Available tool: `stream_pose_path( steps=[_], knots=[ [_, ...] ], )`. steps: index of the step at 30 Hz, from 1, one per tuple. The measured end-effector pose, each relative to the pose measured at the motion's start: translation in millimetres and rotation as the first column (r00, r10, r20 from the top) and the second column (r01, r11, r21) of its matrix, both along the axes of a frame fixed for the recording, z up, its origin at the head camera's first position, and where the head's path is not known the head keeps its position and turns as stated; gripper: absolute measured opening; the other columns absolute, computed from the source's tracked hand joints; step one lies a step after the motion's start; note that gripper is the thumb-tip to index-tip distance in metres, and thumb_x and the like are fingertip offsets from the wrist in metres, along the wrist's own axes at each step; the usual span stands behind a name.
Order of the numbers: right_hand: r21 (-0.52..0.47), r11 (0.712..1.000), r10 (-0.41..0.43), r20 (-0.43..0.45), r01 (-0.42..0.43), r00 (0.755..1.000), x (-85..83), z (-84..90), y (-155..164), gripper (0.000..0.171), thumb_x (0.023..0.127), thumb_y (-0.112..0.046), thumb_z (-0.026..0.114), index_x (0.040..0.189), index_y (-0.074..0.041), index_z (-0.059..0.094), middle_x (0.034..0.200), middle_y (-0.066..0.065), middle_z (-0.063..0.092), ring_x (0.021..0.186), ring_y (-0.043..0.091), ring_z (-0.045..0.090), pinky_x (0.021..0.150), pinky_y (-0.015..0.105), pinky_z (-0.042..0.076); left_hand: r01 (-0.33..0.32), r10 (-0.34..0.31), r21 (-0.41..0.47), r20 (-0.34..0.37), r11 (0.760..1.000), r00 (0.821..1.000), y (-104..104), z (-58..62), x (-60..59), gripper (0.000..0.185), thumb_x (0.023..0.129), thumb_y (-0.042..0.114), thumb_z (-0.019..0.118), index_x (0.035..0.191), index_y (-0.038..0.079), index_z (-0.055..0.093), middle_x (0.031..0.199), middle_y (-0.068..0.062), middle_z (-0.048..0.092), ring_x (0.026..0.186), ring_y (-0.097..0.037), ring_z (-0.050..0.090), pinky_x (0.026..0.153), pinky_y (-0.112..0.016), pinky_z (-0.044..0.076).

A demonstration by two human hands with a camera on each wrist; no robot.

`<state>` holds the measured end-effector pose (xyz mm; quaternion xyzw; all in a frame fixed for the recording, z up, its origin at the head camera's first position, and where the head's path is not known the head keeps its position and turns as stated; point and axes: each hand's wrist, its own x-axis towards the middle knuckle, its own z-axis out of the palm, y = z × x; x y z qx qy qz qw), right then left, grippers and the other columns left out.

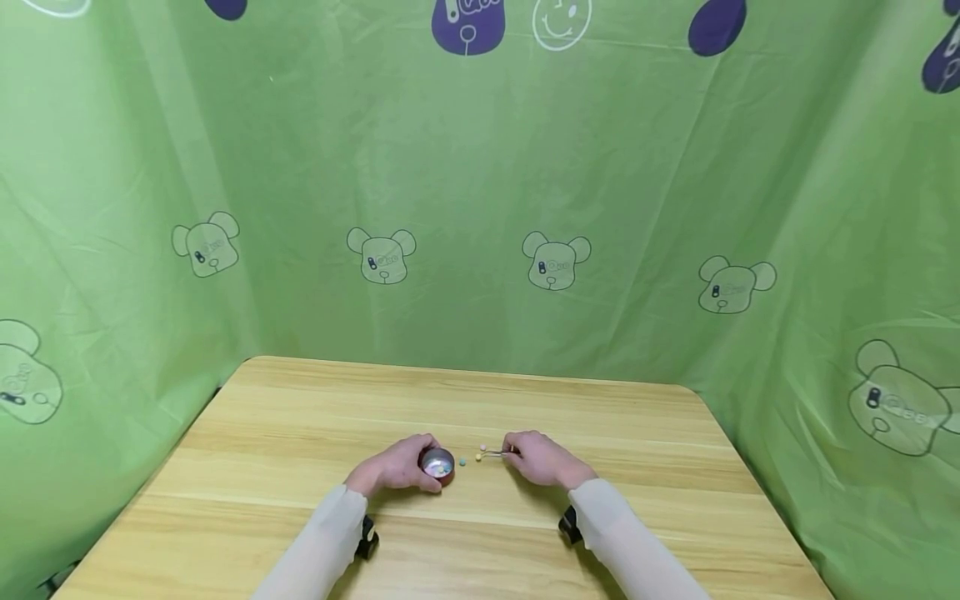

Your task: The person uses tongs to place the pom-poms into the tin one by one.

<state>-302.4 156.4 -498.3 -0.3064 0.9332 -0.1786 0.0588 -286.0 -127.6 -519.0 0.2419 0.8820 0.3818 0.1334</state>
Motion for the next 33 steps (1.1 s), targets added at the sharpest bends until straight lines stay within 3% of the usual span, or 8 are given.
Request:
stream_pose_path(
  steps=[14, 25, 33],
  knots=[
    [-0.030, 0.999, 0.041, -0.033, -0.042, 0.999, 2.9, 0.4, 5, 0.010, 0.097, -0.017, 0.053, 0.096, -0.012, 0.062, 0.080, -0.003, 0.058, 0.065, 0.009, 0.047, 0.061, 0.028, 0.042, 0.005, -0.005, -0.001, 0.002, 1.000, 1.000, 0, -0.3, 0.9, 0.048, 0.073, 0.021, 0.082, 0.110, 0.008, 0.054, 0.105, -0.003, 0.059, 0.099, -0.021, 0.056, 0.089, -0.041, 0.043],
    [-0.011, 0.997, 0.075, -0.071, -0.076, 0.995, 2.5, 13.6, -1, 0.011, 0.097, -0.015, 0.052, 0.098, -0.009, 0.061, 0.081, 0.001, 0.061, 0.066, 0.008, 0.048, 0.062, 0.028, 0.043, 0.003, -0.003, 0.001, -0.003, 1.000, 1.000, 0, 0.5, 0.9, 0.048, 0.072, 0.022, 0.083, 0.109, 0.009, 0.055, 0.104, -0.001, 0.059, 0.098, -0.021, 0.056, 0.088, -0.041, 0.043],
    [0.004, 0.996, 0.094, -0.126, -0.095, 0.988, 3.4, 22.3, -14, 0.011, 0.096, -0.014, 0.053, 0.096, -0.008, 0.062, 0.078, -0.006, 0.056, 0.066, 0.008, 0.048, 0.062, 0.027, 0.044, 0.002, -0.002, 0.001, -0.008, 1.000, 1.000, 0, -0.4, 0.3, 0.048, 0.071, 0.023, 0.083, 0.108, 0.011, 0.055, 0.104, -0.001, 0.059, 0.097, -0.020, 0.056, 0.087, -0.041, 0.043]
  ],
)
